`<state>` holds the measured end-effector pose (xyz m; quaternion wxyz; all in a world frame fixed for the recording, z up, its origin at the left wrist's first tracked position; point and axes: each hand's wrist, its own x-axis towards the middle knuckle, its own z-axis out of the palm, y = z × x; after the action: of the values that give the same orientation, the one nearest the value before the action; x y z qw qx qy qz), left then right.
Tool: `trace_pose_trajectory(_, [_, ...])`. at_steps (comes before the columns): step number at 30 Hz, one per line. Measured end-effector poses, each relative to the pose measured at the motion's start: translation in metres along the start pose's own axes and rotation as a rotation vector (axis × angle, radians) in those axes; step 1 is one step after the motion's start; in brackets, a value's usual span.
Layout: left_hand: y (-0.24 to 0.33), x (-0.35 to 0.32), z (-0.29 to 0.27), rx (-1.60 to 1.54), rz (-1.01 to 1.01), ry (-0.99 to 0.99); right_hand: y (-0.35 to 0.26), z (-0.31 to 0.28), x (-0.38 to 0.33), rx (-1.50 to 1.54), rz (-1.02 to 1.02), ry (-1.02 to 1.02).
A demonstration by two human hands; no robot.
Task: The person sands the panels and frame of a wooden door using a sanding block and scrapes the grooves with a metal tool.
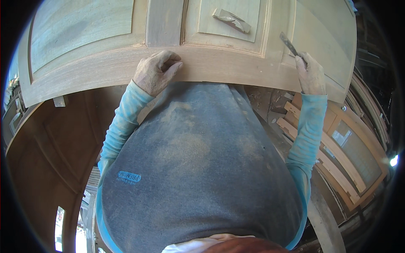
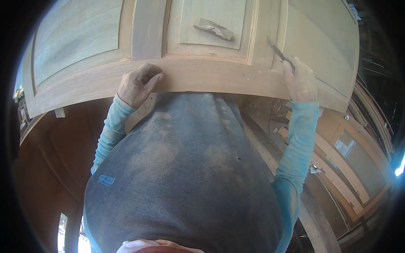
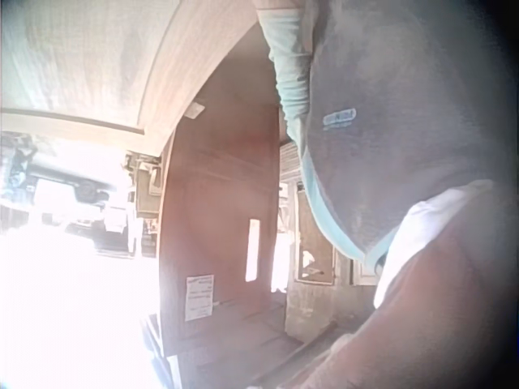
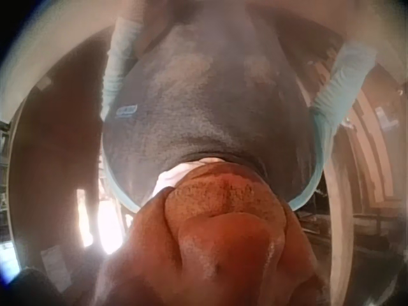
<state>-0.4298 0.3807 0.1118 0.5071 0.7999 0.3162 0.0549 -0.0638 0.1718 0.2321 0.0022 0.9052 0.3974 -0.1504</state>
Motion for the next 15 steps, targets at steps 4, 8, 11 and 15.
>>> trace_pose_trajectory(4, [0.030, 0.033, 0.018, 0.130, 0.154, 0.118, 0.030, 0.041, 0.009, 0.036, -0.030, 0.246])
trace_pose_trajectory(8, [0.053, 0.079, 0.042, 0.313, 0.423, 0.306, 0.060, 0.074, 0.024, 0.045, -0.035, 0.347])
trace_pose_trajectory(11, [0.063, 0.110, 0.051, 0.443, 0.527, 0.274, 0.075, 0.089, 0.032, 0.087, -0.056, 0.377])
trace_pose_trajectory(15, [0.056, 0.140, 0.059, 0.591, 0.527, 0.182, 0.086, 0.089, 0.038, 0.151, -0.143, 0.368])
